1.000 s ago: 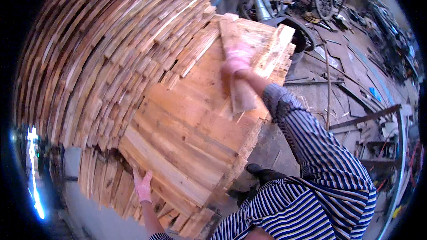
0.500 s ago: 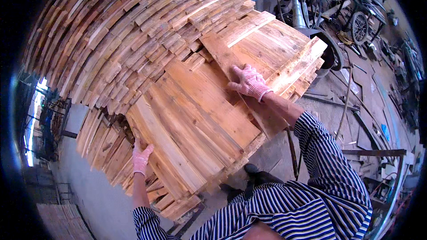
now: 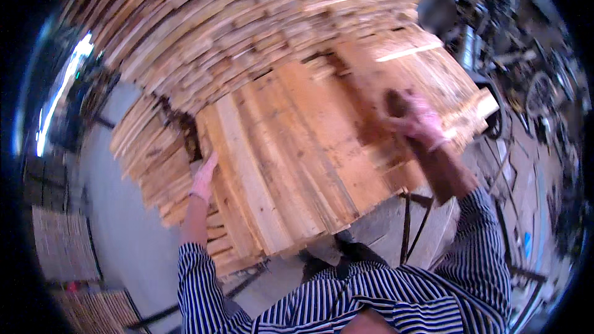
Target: The person lifts stacks of wooden planks from a metal rack and carries them to a large pile on the floor. They repeatedly place the planks onto the pile, adjusting their position to create a stable stack. The person wears pink gloves and a striped shirt while performing this manual labor in a workshop.
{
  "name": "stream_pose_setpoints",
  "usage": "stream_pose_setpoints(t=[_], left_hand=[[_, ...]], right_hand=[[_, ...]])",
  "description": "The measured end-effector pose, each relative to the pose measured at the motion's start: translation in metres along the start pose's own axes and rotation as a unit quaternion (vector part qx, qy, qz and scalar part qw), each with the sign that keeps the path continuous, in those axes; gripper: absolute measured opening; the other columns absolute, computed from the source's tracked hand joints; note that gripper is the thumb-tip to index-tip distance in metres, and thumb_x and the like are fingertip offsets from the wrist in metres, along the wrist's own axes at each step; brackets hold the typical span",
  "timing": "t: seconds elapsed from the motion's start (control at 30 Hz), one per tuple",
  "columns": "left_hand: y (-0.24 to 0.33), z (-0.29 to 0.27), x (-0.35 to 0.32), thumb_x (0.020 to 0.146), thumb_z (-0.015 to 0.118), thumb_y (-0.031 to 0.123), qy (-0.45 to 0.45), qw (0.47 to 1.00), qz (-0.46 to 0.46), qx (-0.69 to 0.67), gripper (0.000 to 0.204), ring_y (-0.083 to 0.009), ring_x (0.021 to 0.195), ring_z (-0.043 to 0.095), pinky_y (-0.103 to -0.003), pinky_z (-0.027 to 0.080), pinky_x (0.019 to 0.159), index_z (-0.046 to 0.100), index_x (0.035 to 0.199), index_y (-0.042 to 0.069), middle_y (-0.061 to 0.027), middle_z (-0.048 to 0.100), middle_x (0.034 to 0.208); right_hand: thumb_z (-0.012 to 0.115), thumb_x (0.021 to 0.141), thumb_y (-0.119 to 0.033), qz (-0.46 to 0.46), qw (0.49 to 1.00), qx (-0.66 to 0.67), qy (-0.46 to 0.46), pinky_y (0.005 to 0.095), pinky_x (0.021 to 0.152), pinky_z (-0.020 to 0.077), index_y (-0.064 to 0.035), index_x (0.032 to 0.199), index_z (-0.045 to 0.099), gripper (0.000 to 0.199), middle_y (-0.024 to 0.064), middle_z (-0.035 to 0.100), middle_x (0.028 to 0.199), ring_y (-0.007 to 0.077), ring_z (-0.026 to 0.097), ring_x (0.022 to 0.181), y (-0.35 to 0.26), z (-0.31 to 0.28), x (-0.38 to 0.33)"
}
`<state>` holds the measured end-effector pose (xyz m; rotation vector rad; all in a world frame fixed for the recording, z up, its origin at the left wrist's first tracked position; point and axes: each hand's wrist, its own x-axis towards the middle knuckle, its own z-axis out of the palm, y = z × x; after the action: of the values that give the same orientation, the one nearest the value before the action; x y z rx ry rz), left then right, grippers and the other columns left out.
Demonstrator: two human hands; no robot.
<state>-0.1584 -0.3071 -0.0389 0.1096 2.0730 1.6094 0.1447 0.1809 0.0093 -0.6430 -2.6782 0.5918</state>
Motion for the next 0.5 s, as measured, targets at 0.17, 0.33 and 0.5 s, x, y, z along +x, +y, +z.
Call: stream_pose_setpoints(t=[0.17,0.33,0.5], left_hand=[[-0.038,-0.036,0.017,0.090,0.072,0.054,-0.024,0.994,-0.073,-0.083,0.082,-0.0222,0.143,0.043,-0.038,0.029,0.121,0.051,0.150,0.003,-0.0084,0.051,0.154],[-0.050,-0.050,0.037,0.085,0.080,0.052,0.011,0.995,-0.085,-0.043,0.085,-0.0226,0.142,0.044,-0.038,0.029,0.120,0.052,0.149,0.004,-0.0100,0.054,0.150],[-0.036,-0.030,0.033,0.082,0.084,0.049,0.035,0.995,-0.091,-0.023,0.086,-0.0210,0.133,0.052,-0.038,0.038,0.114,0.053,0.147,0.001,-0.0096,0.059,0.144]], right_hand=[[0.065,0.094,-0.043,-0.006,0.969,-0.240,0.053,0.0510,0.102,0.0497,-0.0190,0.148,0.052,0.060,0.0241,0.052,0.146,0.0451,0.055,0.127,0.005,0.049,0.046],[0.048,0.103,-0.054,-0.020,0.994,-0.022,-0.102,0.0528,0.096,0.0512,-0.0088,0.156,0.039,0.070,0.0270,0.063,0.129,0.0434,0.063,0.118,-0.073,0.152,0.066],[0.051,0.102,-0.052,-0.008,0.998,0.042,-0.045,0.0559,0.090,0.0536,-0.0085,0.145,0.042,0.062,0.0284,0.065,0.123,0.0467,0.064,0.113,-0.084,0.173,0.056]])
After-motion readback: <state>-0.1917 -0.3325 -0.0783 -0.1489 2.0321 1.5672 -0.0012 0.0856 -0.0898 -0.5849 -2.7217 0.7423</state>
